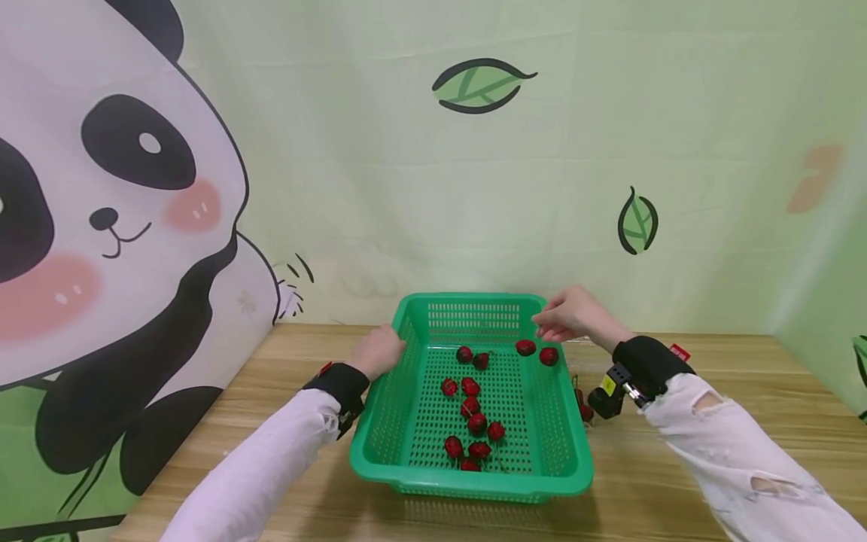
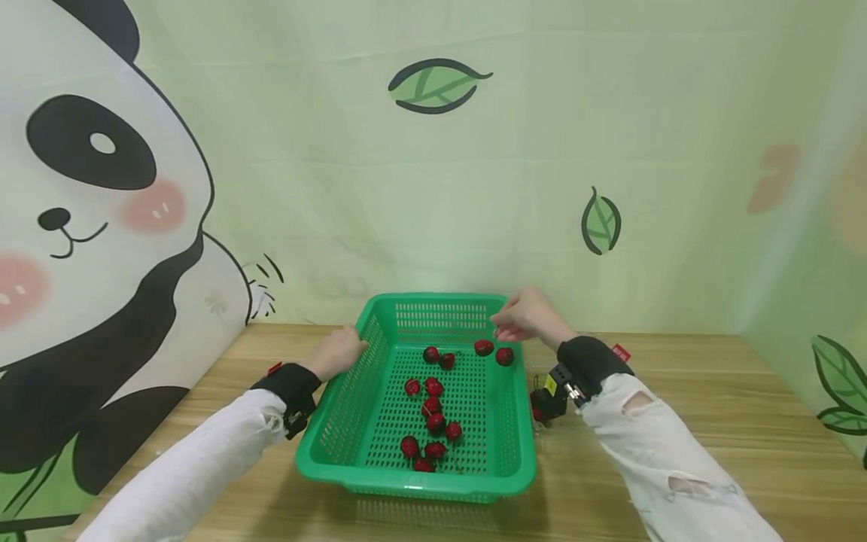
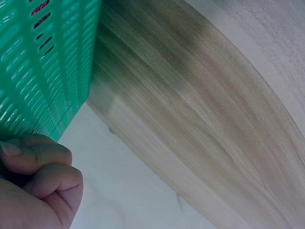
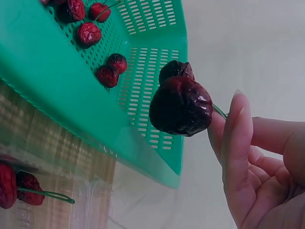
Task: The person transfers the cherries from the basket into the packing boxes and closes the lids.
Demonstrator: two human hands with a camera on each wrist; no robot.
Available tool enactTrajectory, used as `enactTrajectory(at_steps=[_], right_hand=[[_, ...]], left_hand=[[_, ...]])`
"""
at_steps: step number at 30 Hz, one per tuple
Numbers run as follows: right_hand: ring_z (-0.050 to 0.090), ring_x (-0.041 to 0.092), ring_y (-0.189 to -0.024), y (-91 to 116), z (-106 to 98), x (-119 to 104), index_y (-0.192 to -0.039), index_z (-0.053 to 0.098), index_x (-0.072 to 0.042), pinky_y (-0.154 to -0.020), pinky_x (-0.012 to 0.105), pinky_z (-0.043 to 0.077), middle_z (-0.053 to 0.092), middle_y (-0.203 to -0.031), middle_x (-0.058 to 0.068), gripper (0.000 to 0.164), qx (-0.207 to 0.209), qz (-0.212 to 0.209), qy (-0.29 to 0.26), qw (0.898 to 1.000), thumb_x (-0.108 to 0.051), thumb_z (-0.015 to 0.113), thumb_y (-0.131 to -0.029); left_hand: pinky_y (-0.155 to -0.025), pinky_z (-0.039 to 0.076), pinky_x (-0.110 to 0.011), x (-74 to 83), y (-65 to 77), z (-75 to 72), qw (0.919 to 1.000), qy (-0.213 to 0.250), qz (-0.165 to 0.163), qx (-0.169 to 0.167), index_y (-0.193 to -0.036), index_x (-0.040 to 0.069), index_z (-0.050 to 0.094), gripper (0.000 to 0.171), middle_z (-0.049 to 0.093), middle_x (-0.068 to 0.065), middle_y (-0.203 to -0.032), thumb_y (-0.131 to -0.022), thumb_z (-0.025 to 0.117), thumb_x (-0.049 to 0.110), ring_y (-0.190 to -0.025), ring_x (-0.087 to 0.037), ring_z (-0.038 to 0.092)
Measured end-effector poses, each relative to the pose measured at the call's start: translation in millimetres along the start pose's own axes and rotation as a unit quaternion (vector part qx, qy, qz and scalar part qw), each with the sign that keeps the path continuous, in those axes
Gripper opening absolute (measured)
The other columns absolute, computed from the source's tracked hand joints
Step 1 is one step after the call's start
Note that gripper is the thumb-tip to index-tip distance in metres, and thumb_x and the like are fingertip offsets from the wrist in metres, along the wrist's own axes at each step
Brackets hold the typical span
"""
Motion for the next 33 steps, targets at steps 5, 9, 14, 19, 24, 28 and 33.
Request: enactTrajectory(at_steps=[5, 9, 14, 19, 24, 28, 33], right_hand=[[0.063, 0.002, -0.054, 1.1, -4.2, 3.4, -0.109, 0.066, 0.015, -0.056, 0.016, 0.055, 0.072, -0.070, 0.000, 0.022, 0.005, -0.001, 0.000, 1.000, -0.005, 0.063, -0.102], [0.063, 0.002, -0.054, 1.8, -7.6, 5.4, -0.110, 0.065, 0.016, -0.055, 0.016, 0.054, 0.072, -0.071, 0.000, 0.024, 0.006, -0.005, -0.001, 1.000, -0.006, 0.063, -0.102], [0.062, 0.002, -0.054, 2.8, -11.5, 7.2, -0.112, 0.065, 0.017, -0.056, 0.017, 0.054, 0.071, -0.070, -0.002, 0.026, 0.010, -0.004, -0.002, 1.000, -0.007, 0.063, -0.102], [0.064, 0.003, -0.056, 5.4, -15.9, 8.0, -0.117, 0.065, 0.018, -0.058, 0.017, 0.055, 0.072, -0.073, 0.000, 0.029, 0.012, -0.005, -0.001, 1.000, -0.008, 0.062, -0.103], [0.064, 0.003, -0.056, 7.5, -18.6, 9.6, -0.118, 0.064, 0.019, -0.059, 0.016, 0.055, 0.072, -0.073, 0.001, 0.031, 0.014, -0.007, -0.001, 1.000, -0.008, 0.061, -0.104], [0.064, 0.002, -0.056, 7.9, -20.1, 10.9, -0.118, 0.063, 0.020, -0.059, 0.016, 0.055, 0.073, -0.074, 0.001, 0.031, 0.015, -0.005, -0.007, 1.000, -0.008, 0.061, -0.104], [0.064, 0.002, -0.057, 9.0, -24.0, 12.5, -0.121, 0.062, 0.021, -0.060, 0.016, 0.055, 0.073, -0.075, 0.002, 0.034, 0.018, -0.003, 0.001, 1.000, -0.009, 0.059, -0.105]], left_hand=[[-0.090, 0.056, -0.053, 0.6, 0.4, -0.5, 1.0000, 0.003, 0.002, -0.002, -0.122, -0.019, 0.053, 0.039, 0.066, -0.033, -0.111, -0.107, 0.049, 0.016, -0.106, -0.045, 0.068], [-0.091, 0.056, -0.054, 0.5, 0.1, -0.2, 1.0000, 0.006, -0.004, -0.001, -0.123, -0.018, 0.054, 0.039, 0.066, -0.033, -0.113, -0.106, 0.048, 0.017, -0.108, -0.045, 0.068], [-0.090, 0.057, -0.053, 0.5, -0.1, -0.1, 1.0000, 0.003, -0.003, 0.001, -0.121, -0.018, 0.054, 0.038, 0.066, -0.032, -0.111, -0.106, 0.049, 0.017, -0.106, -0.045, 0.069], [-0.089, 0.056, -0.053, -0.1, -0.7, 0.4, 1.0000, 0.005, -0.002, 0.001, -0.122, -0.018, 0.053, 0.039, 0.066, -0.033, -0.111, -0.107, 0.049, 0.017, -0.105, -0.045, 0.069], [-0.090, 0.056, -0.053, -1.4, -2.0, 1.2, 1.0000, 0.004, -0.002, 0.004, -0.122, -0.018, 0.054, 0.038, 0.066, -0.032, -0.112, -0.106, 0.048, 0.016, -0.106, -0.045, 0.068], [-0.090, 0.056, -0.054, -0.6, -1.0, 0.5, 1.0000, 0.001, 0.002, 0.006, -0.120, -0.018, 0.056, 0.037, 0.065, -0.031, -0.112, -0.106, 0.049, 0.016, -0.107, -0.046, 0.068], [-0.091, 0.056, -0.054, 0.2, -0.1, -0.3, 1.0000, 0.007, -0.001, 0.001, -0.121, -0.018, 0.055, 0.038, 0.065, -0.032, -0.112, -0.106, 0.049, 0.016, -0.107, -0.047, 0.067]])
Point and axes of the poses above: each hand's wrist, its own y-axis away from the middle knuckle, its own z-axis out of the palm, x = y × z, the point moved 2 cm from there along -y, towards the middle knuckle
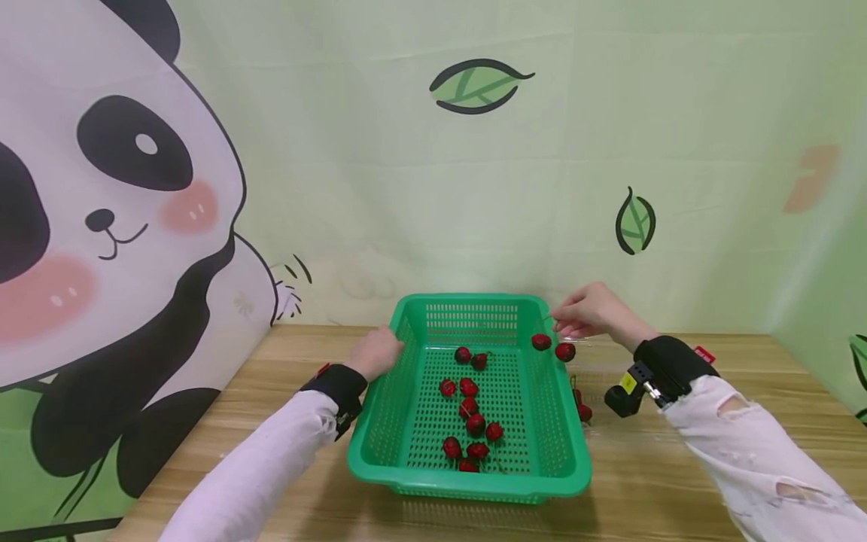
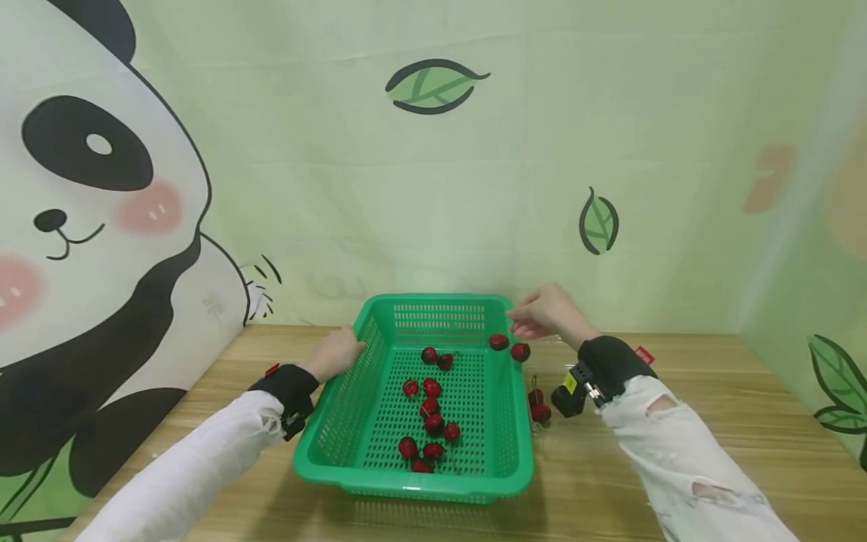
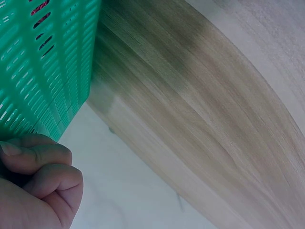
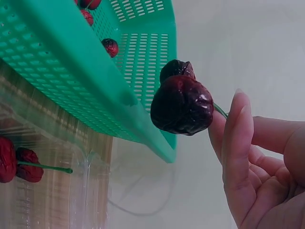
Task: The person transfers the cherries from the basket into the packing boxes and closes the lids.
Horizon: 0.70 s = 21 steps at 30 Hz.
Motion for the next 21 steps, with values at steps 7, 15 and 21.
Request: enactTrajectory(at_steps=[7, 15, 21], right_hand=[[0.065, 0.003, -0.057, 0.8, -4.7, 4.7, -0.121, 0.062, 0.020, -0.060, 0.016, 0.055, 0.071, -0.072, -0.001, 0.034, -0.003, -0.001, -0.005, 1.000, -0.009, 0.060, -0.105], [0.065, 0.002, -0.058, 3.9, -11.6, 7.5, -0.123, 0.060, 0.020, -0.061, 0.015, 0.055, 0.071, -0.072, -0.003, 0.035, 0.000, -0.008, -0.004, 1.000, -0.009, 0.058, -0.105], [0.067, 0.002, -0.059, 4.7, -17.0, 12.9, -0.123, 0.059, 0.020, -0.062, 0.017, 0.056, 0.070, -0.071, -0.004, 0.034, -0.002, -0.008, -0.014, 1.000, -0.009, 0.058, -0.105]], left_hand=[[-0.092, 0.056, -0.055, 0.0, -0.4, 0.5, 1.0000, -0.003, 0.004, 0.000, -0.122, -0.018, 0.055, 0.038, 0.065, -0.033, -0.112, -0.107, 0.049, 0.016, -0.108, -0.047, 0.067], [-0.090, 0.056, -0.055, -2.3, -2.5, 3.5, 0.9999, -0.013, 0.007, 0.004, -0.119, -0.018, 0.056, 0.037, 0.066, -0.033, -0.110, -0.106, 0.049, 0.016, -0.107, -0.047, 0.068], [-0.090, 0.057, -0.054, -2.2, -3.0, 3.3, 0.9998, -0.016, 0.012, 0.008, -0.118, -0.018, 0.056, 0.036, 0.067, -0.032, -0.110, -0.106, 0.050, 0.016, -0.106, -0.046, 0.069]])
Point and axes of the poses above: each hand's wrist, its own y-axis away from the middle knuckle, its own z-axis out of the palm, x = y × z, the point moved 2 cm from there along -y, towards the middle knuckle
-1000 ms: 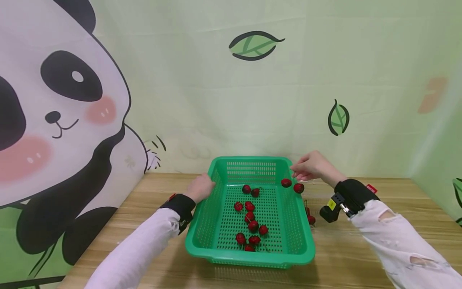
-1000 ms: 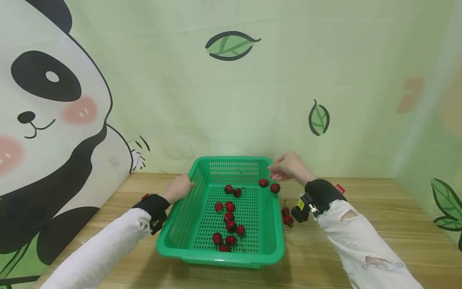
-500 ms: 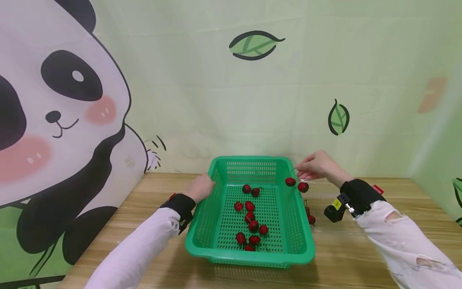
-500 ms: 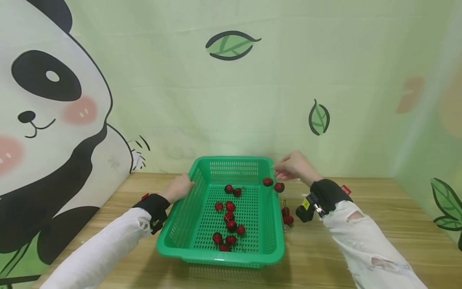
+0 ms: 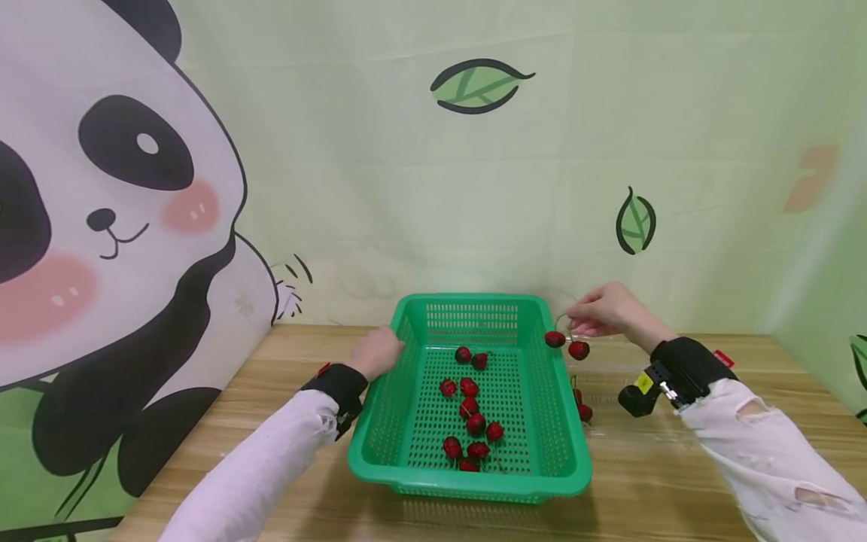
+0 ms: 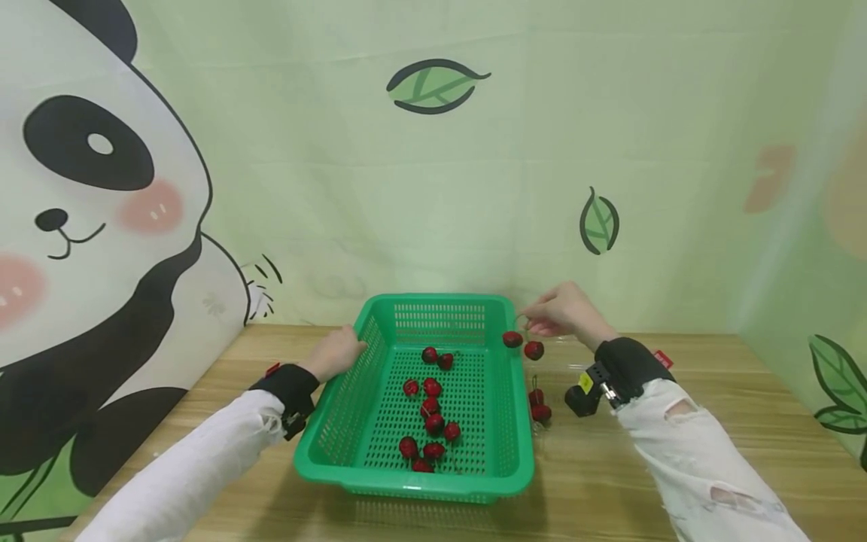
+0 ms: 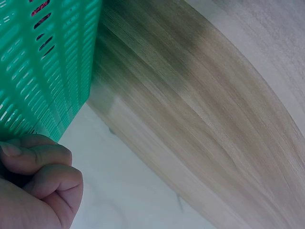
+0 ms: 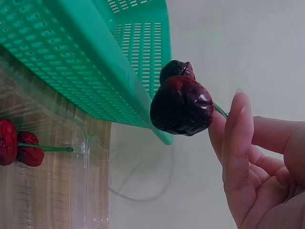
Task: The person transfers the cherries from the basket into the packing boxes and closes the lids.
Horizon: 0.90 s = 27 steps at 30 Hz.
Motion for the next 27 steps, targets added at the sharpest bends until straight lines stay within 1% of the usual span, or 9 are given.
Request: enactTrajectory(at_steps=[5, 9, 14, 21, 27], right_hand=[[0.066, 0.002, -0.060, 0.7, -3.4, 3.8, -0.124, 0.058, 0.021, -0.062, 0.016, 0.056, 0.070, -0.072, -0.004, 0.036, 0.004, 0.003, 0.006, 1.000, -0.009, 0.057, -0.106], [0.067, 0.002, -0.061, 1.7, -5.6, 6.1, -0.124, 0.058, 0.021, -0.061, 0.016, 0.056, 0.070, -0.071, -0.005, 0.035, 0.004, 0.008, 0.004, 1.000, -0.009, 0.056, -0.106], [0.066, 0.001, -0.061, 2.6, -8.0, 9.8, -0.122, 0.060, 0.020, -0.062, 0.016, 0.056, 0.070, -0.071, -0.005, 0.034, -0.001, 0.018, -0.001, 1.000, -0.010, 0.056, -0.106], [0.066, 0.001, -0.061, 2.5, -9.9, 17.6, -0.126, 0.057, 0.022, -0.062, 0.016, 0.056, 0.070, -0.072, -0.005, 0.037, 0.003, 0.021, 0.002, 1.000, -0.010, 0.055, -0.107], [0.067, 0.002, -0.061, 4.5, -13.0, 22.8, -0.121, 0.060, 0.021, -0.063, 0.016, 0.057, 0.070, -0.072, -0.004, 0.033, 0.011, 0.022, 0.000, 1.000, -0.009, 0.054, -0.107]], left_hand=[[-0.089, 0.057, -0.054, 0.0, -0.3, 0.2, 1.0000, -0.001, -0.006, 0.000, -0.119, -0.017, 0.056, 0.037, 0.067, -0.032, -0.110, -0.106, 0.050, 0.016, -0.106, -0.046, 0.069], [-0.090, 0.057, -0.054, 0.7, 0.7, -1.0, 0.9998, 0.009, -0.015, -0.001, -0.122, -0.017, 0.056, 0.038, 0.067, -0.033, -0.112, -0.106, 0.050, 0.017, -0.108, -0.046, 0.068], [-0.090, 0.057, -0.054, 1.7, 2.1, -2.1, 0.9998, 0.010, -0.015, -0.002, -0.122, -0.018, 0.055, 0.038, 0.066, -0.033, -0.112, -0.106, 0.050, 0.017, -0.108, -0.047, 0.068], [-0.089, 0.057, -0.053, 2.2, 2.8, -2.8, 0.9998, 0.015, -0.015, -0.004, -0.122, -0.018, 0.056, 0.038, 0.067, -0.032, -0.112, -0.106, 0.050, 0.016, -0.105, -0.045, 0.069], [-0.087, 0.057, -0.053, 2.5, 2.3, -2.3, 0.9998, 0.009, -0.017, -0.005, -0.122, -0.018, 0.055, 0.038, 0.066, -0.032, -0.109, -0.107, 0.050, 0.017, -0.104, -0.046, 0.069]])
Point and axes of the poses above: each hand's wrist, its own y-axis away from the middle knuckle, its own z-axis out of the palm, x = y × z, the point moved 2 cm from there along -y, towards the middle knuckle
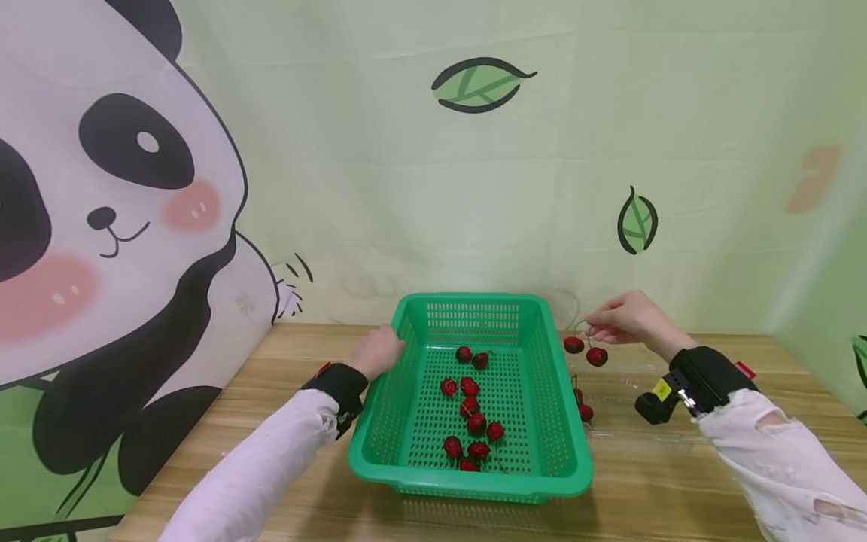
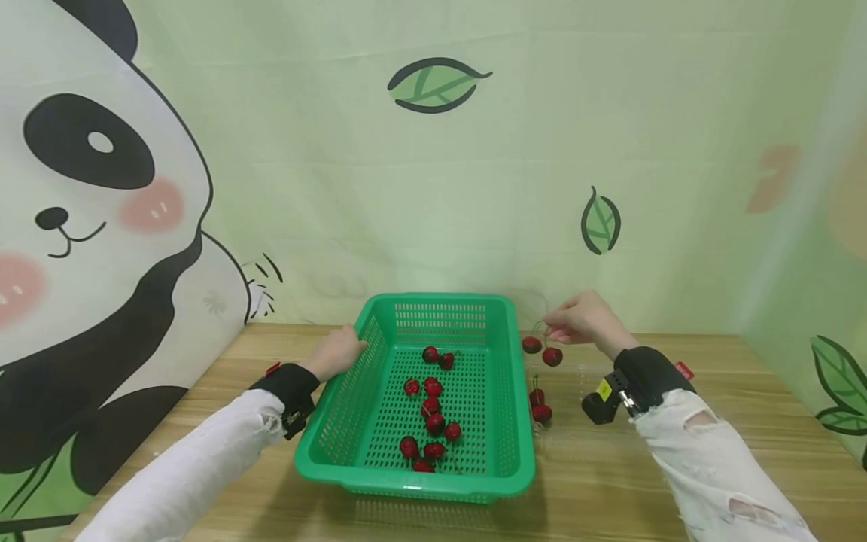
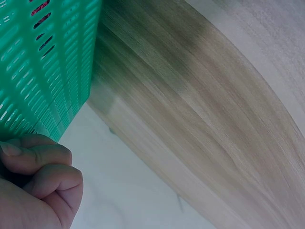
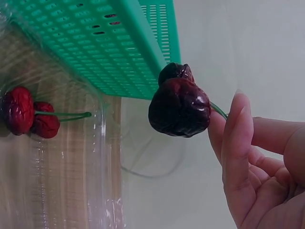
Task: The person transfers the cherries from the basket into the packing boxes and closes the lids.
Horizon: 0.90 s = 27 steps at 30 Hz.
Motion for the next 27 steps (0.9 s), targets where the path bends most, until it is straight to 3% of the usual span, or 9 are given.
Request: enactTrajectory(at_steps=[27], right_hand=[[0.065, 0.002, -0.059, 2.1, -2.4, 33.8, -0.122, 0.060, 0.022, -0.062, 0.016, 0.056, 0.070, -0.071, -0.002, 0.033, -0.002, 0.049, -0.017, 0.999, -0.007, 0.053, -0.107]], left_hand=[[-0.089, 0.057, -0.053, -0.4, -0.5, 0.3, 1.0000, 0.000, -0.002, -0.004, -0.124, -0.019, 0.054, 0.040, 0.066, -0.033, -0.111, -0.107, 0.049, 0.017, -0.106, -0.046, 0.068]])
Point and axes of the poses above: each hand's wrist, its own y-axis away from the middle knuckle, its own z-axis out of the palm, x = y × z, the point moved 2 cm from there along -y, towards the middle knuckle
